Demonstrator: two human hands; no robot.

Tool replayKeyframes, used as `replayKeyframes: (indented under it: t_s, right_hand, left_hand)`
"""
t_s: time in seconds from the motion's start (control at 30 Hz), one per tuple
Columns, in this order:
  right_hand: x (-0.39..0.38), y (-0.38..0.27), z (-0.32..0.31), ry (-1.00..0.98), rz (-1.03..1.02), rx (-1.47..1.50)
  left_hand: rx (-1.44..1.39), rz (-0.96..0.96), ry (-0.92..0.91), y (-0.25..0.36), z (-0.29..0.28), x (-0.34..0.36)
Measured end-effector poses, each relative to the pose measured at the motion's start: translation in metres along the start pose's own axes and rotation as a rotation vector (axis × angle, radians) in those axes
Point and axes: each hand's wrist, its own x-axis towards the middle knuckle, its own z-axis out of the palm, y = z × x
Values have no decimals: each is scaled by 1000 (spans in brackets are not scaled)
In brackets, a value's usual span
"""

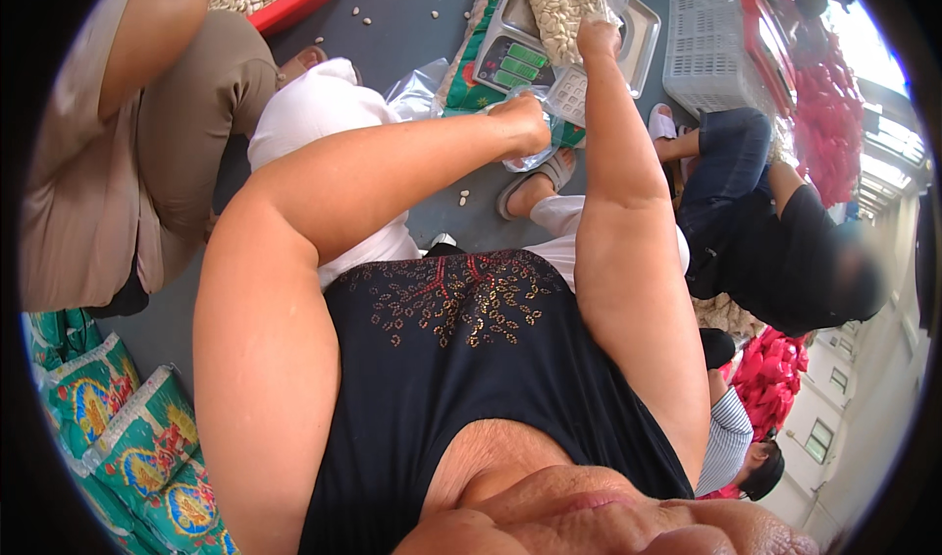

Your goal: The person scoops peanuts from a large red basin into a plastic bag, weighs the bag on a digital scale, and then transfers the peanuts into another bag. This process is repeated multiple times.

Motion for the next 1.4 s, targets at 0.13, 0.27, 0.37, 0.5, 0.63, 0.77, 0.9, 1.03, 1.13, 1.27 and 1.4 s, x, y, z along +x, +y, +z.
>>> replayKeyframes:
  t_s: [0.13,0.27,0.37,0.5,0.63,0.77,0.9,1.03,1.13,1.27,1.4]
  right_hand:
    - [-36,-33,-62,-3,151,772]
    - [-23,11,-118,2,26,1033]
    - [9,90,-156,-18,88,1186]
    - [-55,61,-223,109,380,1423]
    - [-11,157,-213,170,337,1072]
    - [58,270,-178,158,251,199]
    - [71,303,-147,41,-245,-687]
    - [59,271,-99,-13,216,-372]
    - [57,269,-47,-83,259,-373]
    - [69,333,18,-73,313,-332]
    - [70,188,-58,314,106,-106]
  left_hand:
    - [-37,-8,36,-8,-7,2]
    - [-84,57,11,-13,-5,6]
    - [-117,56,-19,-5,-7,0]
    - [-88,43,-33,-12,-7,3]
    - [-32,62,-67,-8,-1,1]
    - [-67,98,-70,-6,-1,-3]
    - [-66,87,-25,-11,-5,-6]
    - [4,57,-42,-8,-12,-9]
    - [36,29,-45,-7,-13,-13]
    - [311,165,-15,-9,-9,-5]
    - [344,98,-110,4,-14,-27]
